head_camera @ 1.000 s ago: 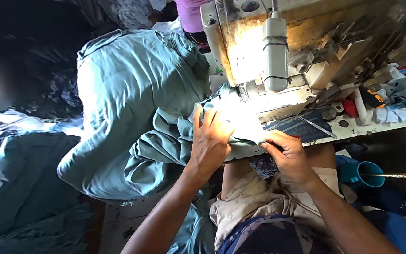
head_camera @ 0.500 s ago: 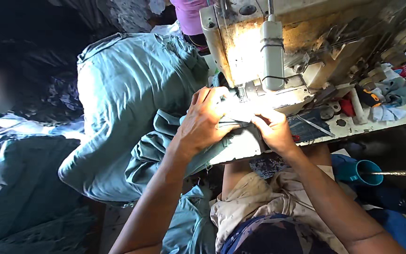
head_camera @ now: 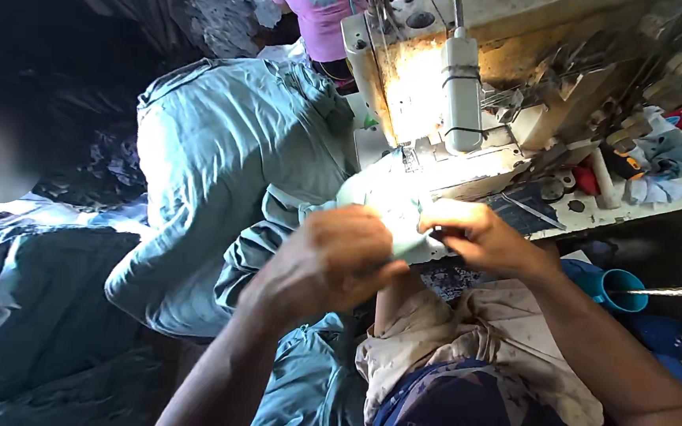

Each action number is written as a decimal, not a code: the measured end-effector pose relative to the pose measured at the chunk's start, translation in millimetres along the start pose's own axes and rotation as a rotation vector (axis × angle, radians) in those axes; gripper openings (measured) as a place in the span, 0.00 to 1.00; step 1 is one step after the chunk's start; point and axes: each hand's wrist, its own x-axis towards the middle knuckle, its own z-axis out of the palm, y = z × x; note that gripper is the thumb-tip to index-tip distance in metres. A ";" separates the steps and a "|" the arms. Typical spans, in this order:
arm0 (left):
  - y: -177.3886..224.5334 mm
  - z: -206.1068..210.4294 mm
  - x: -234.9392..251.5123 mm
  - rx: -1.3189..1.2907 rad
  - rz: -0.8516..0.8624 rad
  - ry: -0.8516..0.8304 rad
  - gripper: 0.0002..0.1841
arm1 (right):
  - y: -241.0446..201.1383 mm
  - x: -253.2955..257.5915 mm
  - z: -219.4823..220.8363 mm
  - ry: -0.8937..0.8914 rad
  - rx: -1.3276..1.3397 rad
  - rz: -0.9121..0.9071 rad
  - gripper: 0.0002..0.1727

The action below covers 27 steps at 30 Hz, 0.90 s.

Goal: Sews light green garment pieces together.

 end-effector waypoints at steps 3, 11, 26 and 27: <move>12.1 36.3 -0.3 -0.065 0.012 -0.051 0.15 | -7.9 -26.2 11.6 -0.017 -0.008 -0.057 0.13; 7.0 85.1 -2.5 0.277 -0.126 0.066 0.25 | -5.1 -61.0 42.0 0.331 0.040 0.026 0.09; -15.0 72.7 -9.5 0.549 -0.341 -0.005 0.06 | -20.5 -62.4 44.8 0.423 0.113 0.200 0.07; -18.7 71.2 -7.4 0.550 -0.341 0.000 0.06 | -18.7 -59.4 45.5 0.438 0.113 0.218 0.07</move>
